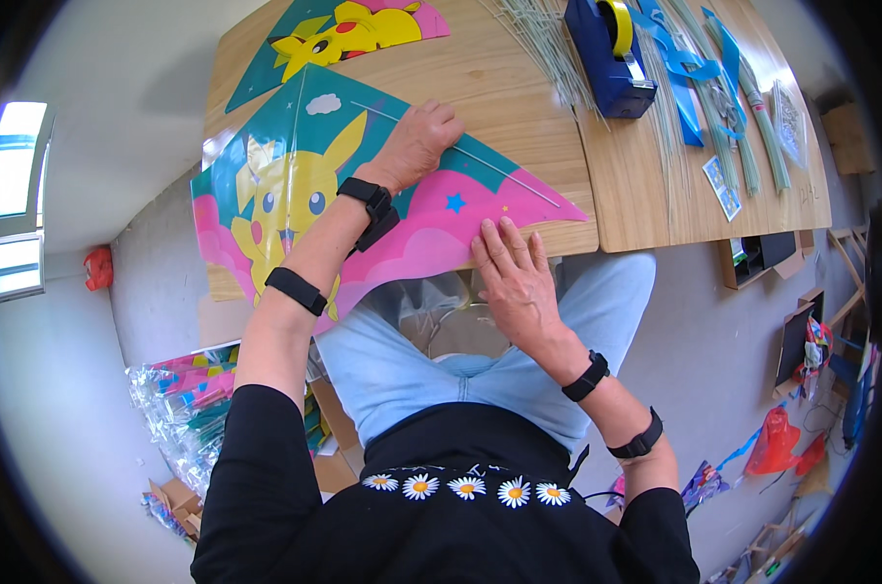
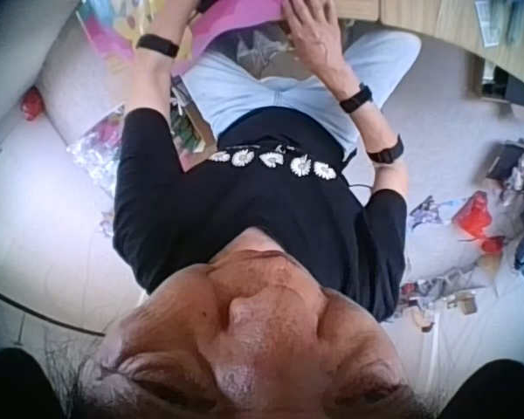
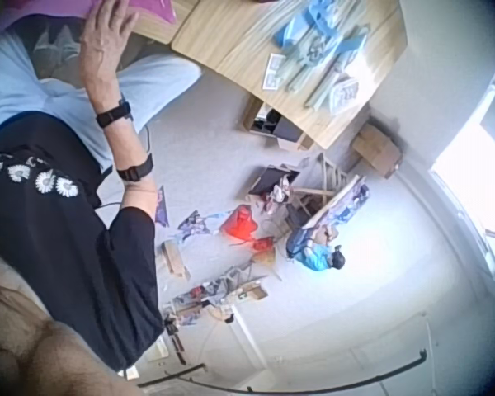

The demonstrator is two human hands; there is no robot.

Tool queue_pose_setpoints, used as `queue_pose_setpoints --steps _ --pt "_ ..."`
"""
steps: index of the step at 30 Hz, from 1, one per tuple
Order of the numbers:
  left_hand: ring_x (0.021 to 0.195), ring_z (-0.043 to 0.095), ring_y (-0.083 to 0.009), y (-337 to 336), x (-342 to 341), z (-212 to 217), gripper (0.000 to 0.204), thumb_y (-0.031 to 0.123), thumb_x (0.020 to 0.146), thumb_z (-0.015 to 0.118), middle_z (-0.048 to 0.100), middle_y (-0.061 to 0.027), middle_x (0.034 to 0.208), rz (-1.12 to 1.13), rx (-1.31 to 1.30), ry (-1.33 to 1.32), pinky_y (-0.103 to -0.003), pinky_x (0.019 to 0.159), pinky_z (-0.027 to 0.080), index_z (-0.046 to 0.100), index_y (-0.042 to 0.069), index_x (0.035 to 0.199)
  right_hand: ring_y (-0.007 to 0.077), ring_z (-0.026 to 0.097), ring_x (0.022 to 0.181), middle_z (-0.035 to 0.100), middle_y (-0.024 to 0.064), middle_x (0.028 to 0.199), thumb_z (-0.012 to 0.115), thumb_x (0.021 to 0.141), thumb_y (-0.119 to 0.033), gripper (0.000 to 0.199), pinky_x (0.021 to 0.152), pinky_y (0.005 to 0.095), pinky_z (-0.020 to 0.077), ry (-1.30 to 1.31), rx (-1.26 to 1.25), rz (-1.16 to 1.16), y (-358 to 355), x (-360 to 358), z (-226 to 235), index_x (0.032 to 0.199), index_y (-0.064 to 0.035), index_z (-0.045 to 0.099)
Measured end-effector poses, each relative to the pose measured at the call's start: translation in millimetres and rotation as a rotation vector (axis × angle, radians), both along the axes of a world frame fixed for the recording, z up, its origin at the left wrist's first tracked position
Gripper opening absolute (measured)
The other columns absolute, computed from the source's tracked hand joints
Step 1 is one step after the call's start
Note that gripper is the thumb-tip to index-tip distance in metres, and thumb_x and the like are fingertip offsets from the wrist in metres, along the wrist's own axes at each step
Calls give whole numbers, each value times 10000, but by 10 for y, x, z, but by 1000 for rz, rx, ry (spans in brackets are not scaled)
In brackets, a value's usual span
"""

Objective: Assembling a kite by attaching support sticks to a plastic kite sail using tape.

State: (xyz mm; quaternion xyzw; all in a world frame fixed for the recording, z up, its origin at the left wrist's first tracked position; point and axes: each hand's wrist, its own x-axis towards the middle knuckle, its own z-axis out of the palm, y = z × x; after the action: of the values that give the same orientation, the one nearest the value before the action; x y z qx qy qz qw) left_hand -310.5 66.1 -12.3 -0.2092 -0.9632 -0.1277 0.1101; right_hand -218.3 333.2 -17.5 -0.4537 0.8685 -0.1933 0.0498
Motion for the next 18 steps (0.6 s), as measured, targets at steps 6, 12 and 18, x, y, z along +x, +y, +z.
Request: queue_pose_setpoints --steps 6,12,18 --pt "841 528 -337 -20 1 -7 117 -28 728 597 532 -120 824 4 -2 11 -420 720 448 535 55 784 325 308 1435 380 159 1516 761 749 -229 794 1167 530 223 11 -40 -142 36 -225 118 1431 -7 421" --pt "842 538 -332 -1 32 29 121 -17 730 629 541 -123 821 61 7 -13 -421 733 453 547 50 787 324 253 1463 306 193 1550 759 769 -308 845 1192 506 167 -3 67 -237 145 -389 28 1445 32 383" --pt "837 596 -314 -21 260 0 124 -27 742 643 609 -133 819 418 251 45 -402 736 483 586 22 841 342 237 1466 279 209 1560 758 769 -335 876 1198 497 146 13 80 -231 138 -388 5 1447 57 367"
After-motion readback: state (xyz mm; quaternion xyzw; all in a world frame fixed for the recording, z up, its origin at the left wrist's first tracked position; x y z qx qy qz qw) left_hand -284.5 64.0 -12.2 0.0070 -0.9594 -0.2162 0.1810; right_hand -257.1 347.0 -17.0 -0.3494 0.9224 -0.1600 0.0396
